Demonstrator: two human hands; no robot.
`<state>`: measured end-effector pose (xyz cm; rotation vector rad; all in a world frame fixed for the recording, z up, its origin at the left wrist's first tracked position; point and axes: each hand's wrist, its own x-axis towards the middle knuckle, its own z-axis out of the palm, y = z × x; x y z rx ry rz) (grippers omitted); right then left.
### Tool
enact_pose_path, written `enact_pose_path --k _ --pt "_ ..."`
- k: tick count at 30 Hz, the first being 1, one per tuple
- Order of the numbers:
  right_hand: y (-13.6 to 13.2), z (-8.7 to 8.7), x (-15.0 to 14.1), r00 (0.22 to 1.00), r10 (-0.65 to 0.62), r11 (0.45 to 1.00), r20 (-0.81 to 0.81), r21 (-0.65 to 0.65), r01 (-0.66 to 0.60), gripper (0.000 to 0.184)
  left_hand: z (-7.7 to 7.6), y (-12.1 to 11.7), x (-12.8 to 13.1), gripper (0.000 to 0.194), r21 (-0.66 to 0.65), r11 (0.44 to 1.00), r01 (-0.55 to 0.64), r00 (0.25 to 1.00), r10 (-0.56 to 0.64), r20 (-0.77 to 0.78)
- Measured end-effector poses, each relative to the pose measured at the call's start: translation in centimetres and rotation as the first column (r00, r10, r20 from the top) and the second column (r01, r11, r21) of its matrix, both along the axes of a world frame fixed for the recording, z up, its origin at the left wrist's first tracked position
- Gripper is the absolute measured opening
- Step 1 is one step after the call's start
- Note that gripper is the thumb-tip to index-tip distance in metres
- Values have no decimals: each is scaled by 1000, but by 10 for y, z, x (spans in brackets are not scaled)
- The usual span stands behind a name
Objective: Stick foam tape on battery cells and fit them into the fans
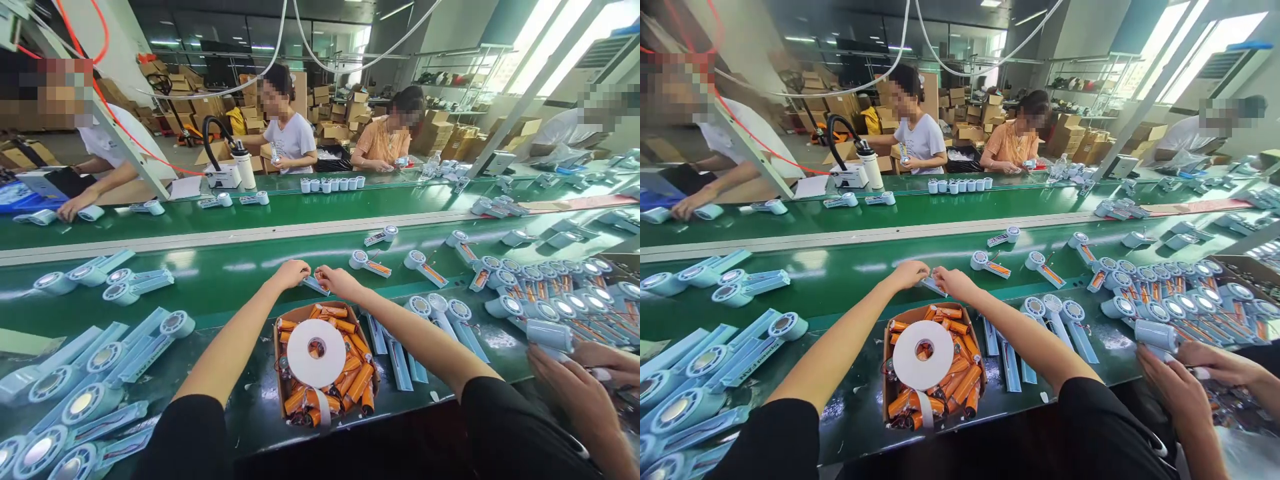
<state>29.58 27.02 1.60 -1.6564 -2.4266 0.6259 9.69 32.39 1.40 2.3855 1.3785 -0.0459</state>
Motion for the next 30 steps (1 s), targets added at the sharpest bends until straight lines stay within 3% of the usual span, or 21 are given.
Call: enact_pose_path --k 6,12,15,18,21,23,24,27,30 --pt "-8 -3 -5 943 126 992 309 -51 -116 44 5 -18 16 35 -22 995 -99 993 100 56" --pt "2 -3 -19 897 195 981 397 -75 -180 46 12 -31 24 40 -21 987 -159 985 160 68" --pt "6 12 -11 924 205 979 323 -80 -190 41 29 -37 31 35 19 991 -131 989 129 69" --pt "-9 31 20 966 139 990 216 -15 -139 40 50 -58 32 28 106 992 -65 992 53 114" --pt "-50 39 57 997 5 1000 80 16 -6 40 60 -108 13 32 106 980 166 965 -184 189" --pt "-81 39 74 994 -55 998 -91 -6 55 43 58 -151 -7 42 42 912 409 888 -408 210" --pt "-95 38 79 981 -59 998 -185 -11 58 41 56 -171 -17 47 48 899 436 878 -437 195" --pt "-124 41 76 937 32 999 -348 -16 -40 27 45 -213 -42 53 144 922 358 914 -378 147" --pt "-142 49 58 914 99 981 -393 -114 -155 26 31 -225 -58 52 213 952 218 951 -257 174"
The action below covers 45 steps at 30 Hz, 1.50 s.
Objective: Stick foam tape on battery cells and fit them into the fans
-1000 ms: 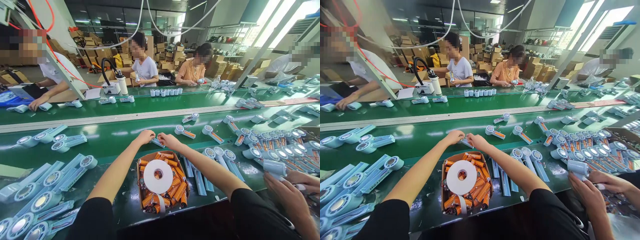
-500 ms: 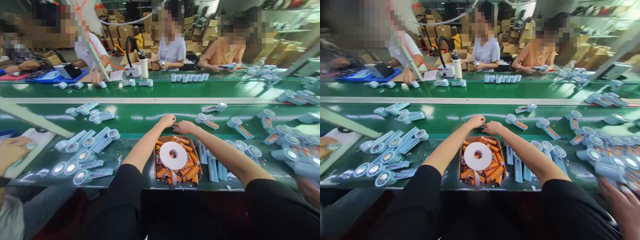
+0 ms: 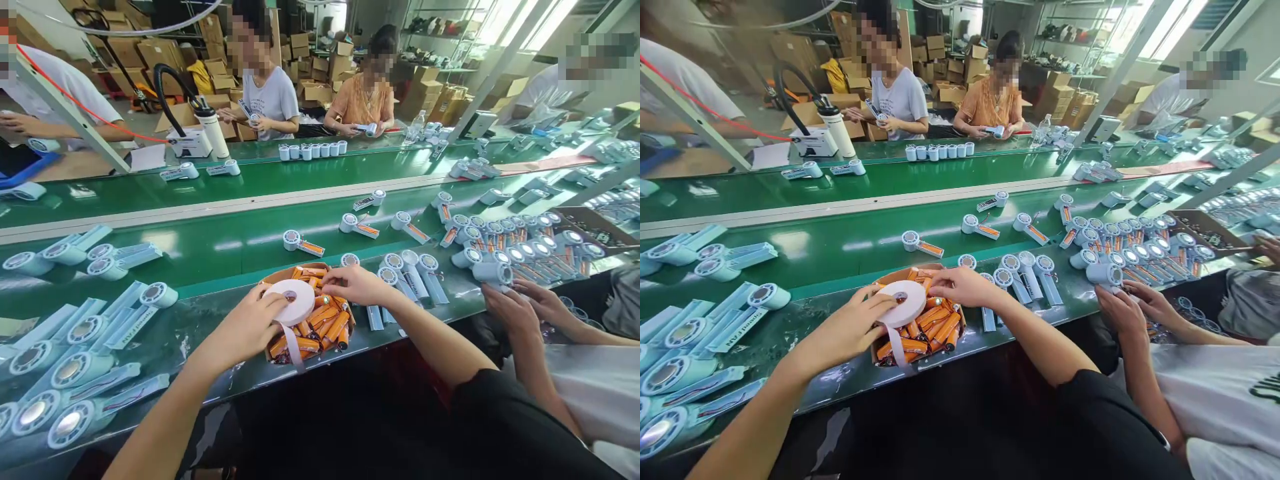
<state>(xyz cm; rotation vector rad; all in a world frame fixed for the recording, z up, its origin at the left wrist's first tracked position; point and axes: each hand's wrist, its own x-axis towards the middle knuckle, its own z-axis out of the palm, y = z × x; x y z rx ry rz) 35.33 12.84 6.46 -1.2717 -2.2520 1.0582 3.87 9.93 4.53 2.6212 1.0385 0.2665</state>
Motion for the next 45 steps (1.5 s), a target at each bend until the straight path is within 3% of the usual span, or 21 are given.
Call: enact_pose_path --k 4,6,8,12,16,20,23,24,25,26,27,28,30,33,35,37,38,39,41,43,45 --pt "-25 1 -22 997 -34 995 -69 -100 27 32 -15 -6 -9 51 8 988 -155 987 154 52" --pt "-38 -3 -30 983 -111 983 -144 -159 87 38 -16 -16 -10 49 82 968 -235 967 225 120" --pt "-50 -8 -41 969 -108 965 -222 -257 48 50 -13 -30 -10 46 201 923 -330 932 284 227" --pt "-71 -13 -73 922 97 875 -374 -410 -259 76 -6 -54 -6 57 404 798 -447 875 294 385" --pt "-87 -12 -95 847 160 783 -508 -457 -422 74 -8 -64 -6 53 435 785 -441 866 244 437" --pt "-94 -6 -92 783 234 698 -576 -461 -548 68 -17 -71 -16 45 414 762 -498 837 297 460" --pt "-81 0 -79 678 522 557 -517 -395 -730 56 -24 -77 -23 45 395 733 -554 808 361 466" --pt "-71 1 -74 656 609 540 -447 -371 -755 49 -26 -78 -24 49 384 731 -564 802 375 464" --pt "-58 2 -70 683 648 595 -337 -336 -730 41 -28 -80 -26 55 369 735 -569 799 387 460" --pt "-44 1 -65 758 625 709 -189 -270 -652 34 -29 -82 -27 60 349 743 -570 797 398 454" --pt "-28 -1 -61 851 526 838 -21 -160 -522 28 -31 -84 -28 65 324 756 -569 796 408 447" --pt "-12 -4 -58 918 371 928 140 -21 -372 27 -32 -87 -29 67 288 773 -565 795 419 438" --pt "17 -11 -51 915 142 954 378 194 -228 33 -35 -92 -30 67 201 813 -547 800 436 412" --pt "44 -18 -42 820 194 917 539 198 -346 26 -37 -97 -31 68 141 853 -502 823 421 380" --pt "50 -19 -35 867 223 921 447 195 -337 15 -38 -98 -31 68 167 857 -487 835 401 377" --pt "47 -18 -28 983 126 969 136 196 -151 21 -37 -97 -32 64 205 850 -486 840 390 376" --pt "43 -17 -26 995 45 989 -87 144 -32 26 -36 -96 -32 63 225 846 -483 845 383 372" --pt "37 -16 -26 951 -45 997 -306 50 64 35 -34 -95 -31 61 246 844 -476 852 372 368" --pt "22 -14 -29 762 -197 979 -617 -169 116 53 -30 -93 -30 62 296 843 -449 869 336 363" --pt "5 -11 -37 601 -265 953 -754 -300 45 57 -25 -92 -26 63 352 839 -414 888 288 358" --pt "-10 -5 -47 505 -298 941 -810 -338 13 50 -19 -92 -22 62 406 833 -376 908 243 342"
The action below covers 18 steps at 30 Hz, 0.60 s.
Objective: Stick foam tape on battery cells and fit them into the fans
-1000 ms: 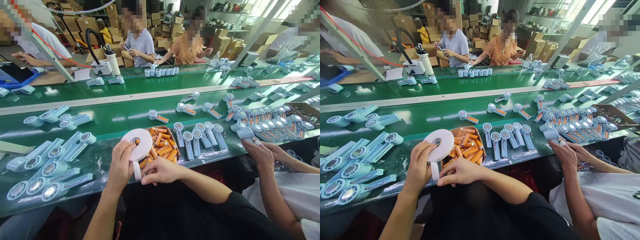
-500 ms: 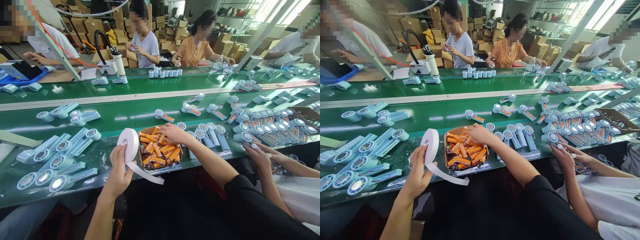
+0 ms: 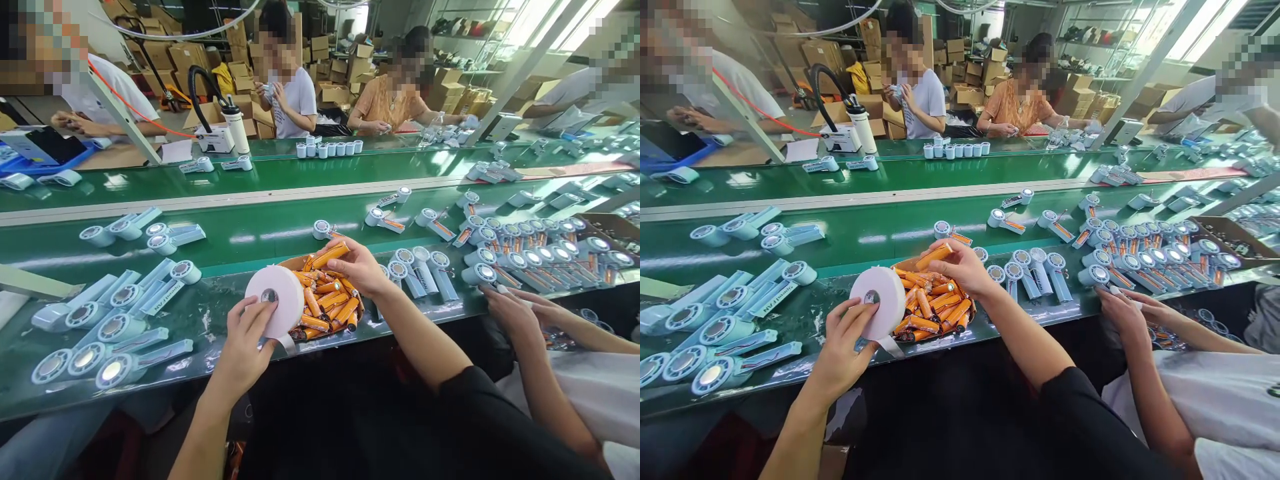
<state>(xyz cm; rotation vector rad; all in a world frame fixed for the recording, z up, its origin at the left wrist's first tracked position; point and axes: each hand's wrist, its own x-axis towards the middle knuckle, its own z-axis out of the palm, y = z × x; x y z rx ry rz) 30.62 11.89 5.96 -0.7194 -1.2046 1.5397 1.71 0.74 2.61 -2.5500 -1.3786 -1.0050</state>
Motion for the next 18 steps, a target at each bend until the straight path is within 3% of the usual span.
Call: enact_pose_path --k 6,11,15,18 --pt "-29 12 -26 977 -204 979 -68 1 205 49 11 -3 15 51 66 996 55 997 -51 -51" --pt "-38 -1 -41 984 -177 983 19 -35 178 45 10 -3 14 45 102 992 67 991 -55 -119" --pt "-36 -3 -32 960 -67 998 272 11 66 32 15 -1 2 45 100 987 127 962 -98 -256" --pt "-31 9 -20 817 -82 975 570 215 -52 18 25 4 -6 48 101 976 194 928 -149 -342"
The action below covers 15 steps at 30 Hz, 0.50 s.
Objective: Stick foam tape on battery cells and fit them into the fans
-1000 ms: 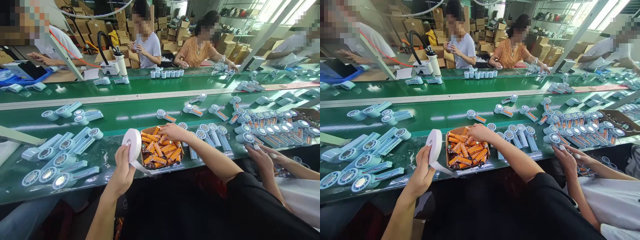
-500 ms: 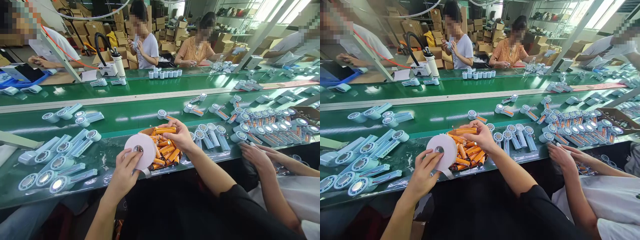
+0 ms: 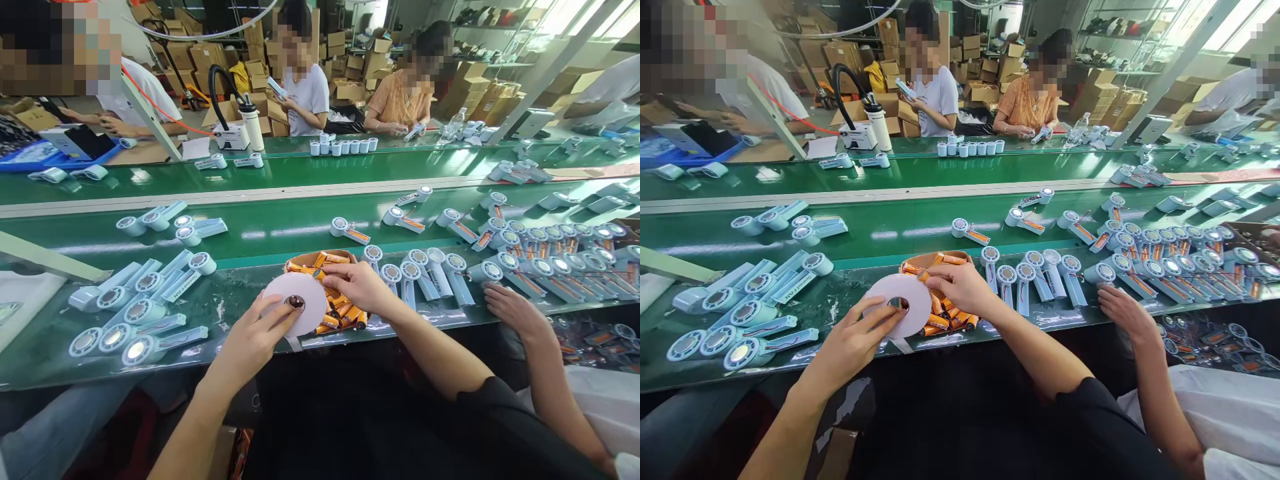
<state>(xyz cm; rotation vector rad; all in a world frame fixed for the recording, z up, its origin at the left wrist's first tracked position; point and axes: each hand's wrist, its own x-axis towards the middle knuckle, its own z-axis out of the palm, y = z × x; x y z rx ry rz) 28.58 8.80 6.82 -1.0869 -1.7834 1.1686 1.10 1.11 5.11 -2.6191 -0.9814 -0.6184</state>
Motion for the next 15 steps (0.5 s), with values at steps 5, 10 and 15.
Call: enact_pose_path --k 5,10,15 --pt "9 26 10 939 103 967 328 189 -172 32 21 11 -5 36 39 997 69 995 -66 -73" --pt "10 9 3 985 52 994 165 91 -67 32 27 14 2 34 30 998 47 996 -45 -79" --pt "-12 -46 -28 761 -522 853 -385 -234 467 54 -4 6 29 38 -29 990 -140 988 141 56"
